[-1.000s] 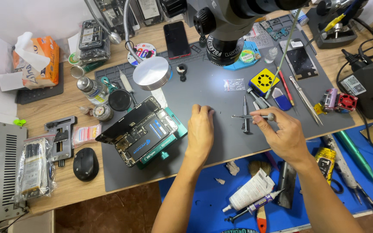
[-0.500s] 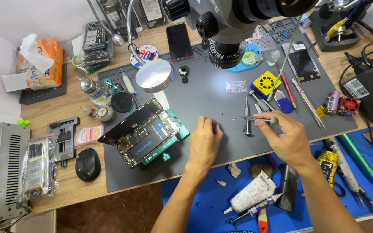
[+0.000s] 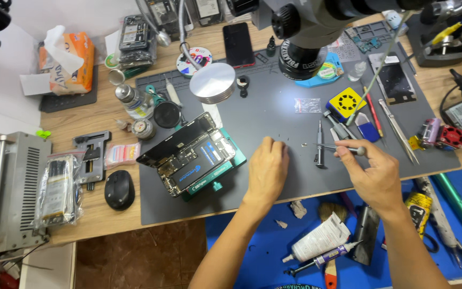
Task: The person uses a precision screwdriver to remove screws from a disassembled electronic device, likely a smartphone, held in a green clamp. They carefully place the removed screws on the workbench and continue to unscrew additional fasteners from the device's internal frame.
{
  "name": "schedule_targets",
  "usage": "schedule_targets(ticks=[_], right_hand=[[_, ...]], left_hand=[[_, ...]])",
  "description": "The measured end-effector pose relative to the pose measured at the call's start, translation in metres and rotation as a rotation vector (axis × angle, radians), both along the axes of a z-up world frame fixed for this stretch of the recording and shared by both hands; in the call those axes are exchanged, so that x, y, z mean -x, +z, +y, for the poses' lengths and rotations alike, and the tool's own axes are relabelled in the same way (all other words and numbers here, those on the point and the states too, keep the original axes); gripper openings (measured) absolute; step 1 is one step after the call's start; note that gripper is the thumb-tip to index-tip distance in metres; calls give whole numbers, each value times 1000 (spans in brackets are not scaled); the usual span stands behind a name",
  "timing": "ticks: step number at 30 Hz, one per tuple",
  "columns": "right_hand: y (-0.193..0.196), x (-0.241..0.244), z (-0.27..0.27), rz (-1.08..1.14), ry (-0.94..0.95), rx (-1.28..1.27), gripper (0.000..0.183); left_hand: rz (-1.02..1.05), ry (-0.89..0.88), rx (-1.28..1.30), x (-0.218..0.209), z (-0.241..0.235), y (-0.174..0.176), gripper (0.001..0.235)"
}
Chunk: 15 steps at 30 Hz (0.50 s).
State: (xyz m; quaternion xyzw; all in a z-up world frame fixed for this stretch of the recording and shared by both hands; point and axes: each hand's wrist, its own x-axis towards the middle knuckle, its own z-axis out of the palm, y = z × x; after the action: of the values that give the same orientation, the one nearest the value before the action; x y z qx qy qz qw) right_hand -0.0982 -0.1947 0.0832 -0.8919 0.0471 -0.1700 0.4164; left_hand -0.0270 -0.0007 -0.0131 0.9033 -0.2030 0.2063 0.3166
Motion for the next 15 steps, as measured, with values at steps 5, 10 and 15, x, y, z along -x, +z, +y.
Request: schedule_targets(ticks=[5, 10, 15], right_hand=[[4, 5, 8, -18, -10, -110, 15], [-7, 0, 24, -104, 10, -328, 14], [22, -18, 89, -274, 187, -298, 11]], left_hand=[[-71, -106, 63, 15, -3, 31, 6], [-131, -200, 257, 47, 30, 61, 7], [-66, -218, 278, 58, 76, 55, 9]])
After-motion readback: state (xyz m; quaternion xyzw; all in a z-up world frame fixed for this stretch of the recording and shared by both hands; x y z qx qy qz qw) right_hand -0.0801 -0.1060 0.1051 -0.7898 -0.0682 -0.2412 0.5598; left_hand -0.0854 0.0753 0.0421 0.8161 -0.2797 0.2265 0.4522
